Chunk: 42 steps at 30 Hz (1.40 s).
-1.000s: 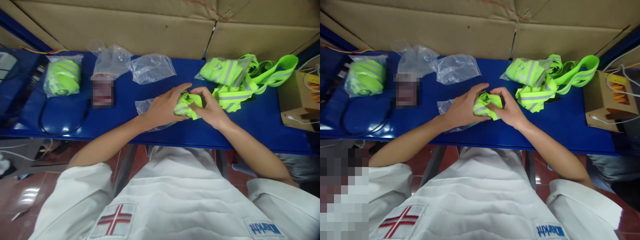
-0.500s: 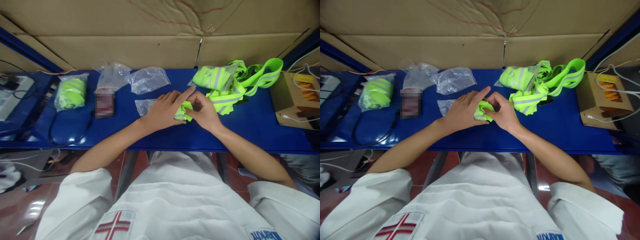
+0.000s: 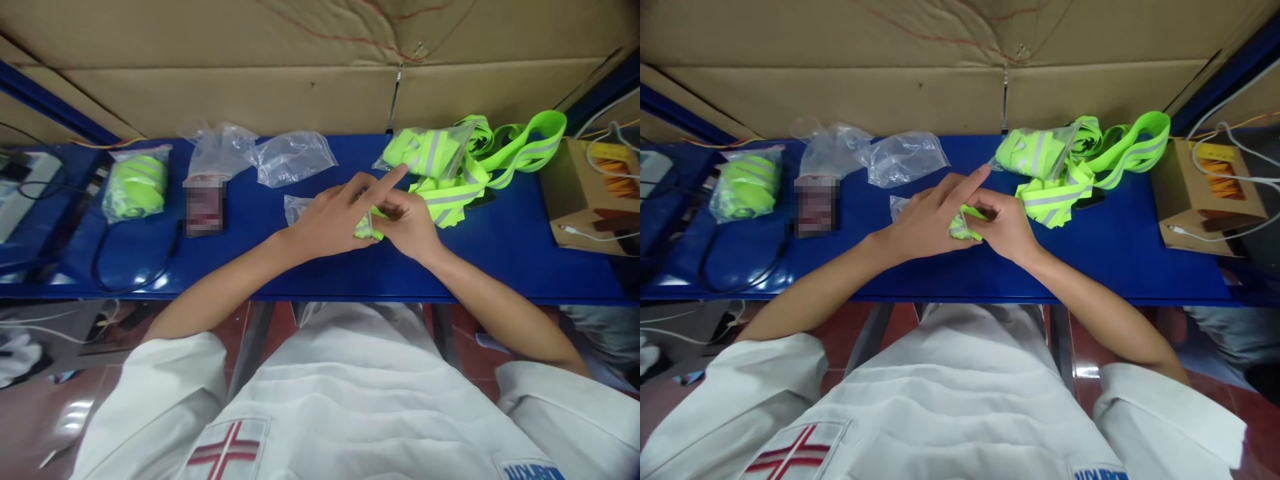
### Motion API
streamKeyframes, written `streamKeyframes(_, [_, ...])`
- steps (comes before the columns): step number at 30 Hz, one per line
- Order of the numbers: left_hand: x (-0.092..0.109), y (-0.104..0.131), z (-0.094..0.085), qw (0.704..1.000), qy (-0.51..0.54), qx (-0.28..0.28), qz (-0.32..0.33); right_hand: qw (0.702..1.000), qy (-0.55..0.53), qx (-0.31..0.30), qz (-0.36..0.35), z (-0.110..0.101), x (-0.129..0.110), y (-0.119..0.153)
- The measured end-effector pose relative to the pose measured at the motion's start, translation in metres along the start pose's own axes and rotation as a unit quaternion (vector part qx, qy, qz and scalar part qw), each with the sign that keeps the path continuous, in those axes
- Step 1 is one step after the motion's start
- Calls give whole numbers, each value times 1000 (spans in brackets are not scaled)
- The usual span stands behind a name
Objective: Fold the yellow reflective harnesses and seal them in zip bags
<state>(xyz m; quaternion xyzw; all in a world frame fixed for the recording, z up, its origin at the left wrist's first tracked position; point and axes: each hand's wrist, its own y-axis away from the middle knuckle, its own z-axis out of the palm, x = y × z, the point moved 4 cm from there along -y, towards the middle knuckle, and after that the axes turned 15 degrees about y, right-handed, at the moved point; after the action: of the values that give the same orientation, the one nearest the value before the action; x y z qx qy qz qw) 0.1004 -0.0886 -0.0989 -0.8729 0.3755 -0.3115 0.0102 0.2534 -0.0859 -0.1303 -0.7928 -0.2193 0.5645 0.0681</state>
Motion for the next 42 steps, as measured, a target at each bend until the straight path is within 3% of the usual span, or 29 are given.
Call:
streamKeyframes(4, [-10, 5, -2, 997, 77, 24, -7, 998, 41, -10, -37, 1, -9, 1])
streamKeyframes(6, [-16, 11, -9, 992, 119, 40, 23, 997, 54, -17, -47, 1, -12, 1])
streamKeyframes(9, [-21, 19, -23, 979, 196, 0, 54, 1000, 6, -29, 8, 2, -6, 0])
streamKeyframes(12, [-30, 21, -31, 976, 202, -60, -50, 989, -85, -43, 112, 6, 11, -1])
streamKeyframes(14, [-35, 22, -32, 975, 158, -81, -136, 982, -115, -57, 136, 9, 17, 0])
streamKeyframes(17, [-33, 21, -29, 973, 114, -82, -183, 989, -86, -69, 94, 12, 13, 1])
streamKeyframes(24, [-13, 13, -24, 978, 164, -50, -120, 996, 36, -77, 25, 13, -4, 7])
streamKeyframes(28, [2, 3, -22, 991, 80, -59, -89, 995, 39, -95, 17, 13, -9, 7])
streamKeyframes(32, [14, -3, -22, 993, 16, -89, -78, 990, -2, -142, -7, 14, -13, 5])
streamKeyframes(36, [8, 1, -28, 992, 29, -67, -105, 971, -40, -231, -53, 9, -18, 1])
streamKeyframes(38, [1, 5, -32, 992, 46, -38, -111, 977, 11, -207, -44, 2, -19, 0])
streamKeyframes(42, [-3, 10, -36, 992, 67, 7, -105, 996, 83, -30, -6, -12, -23, 2])
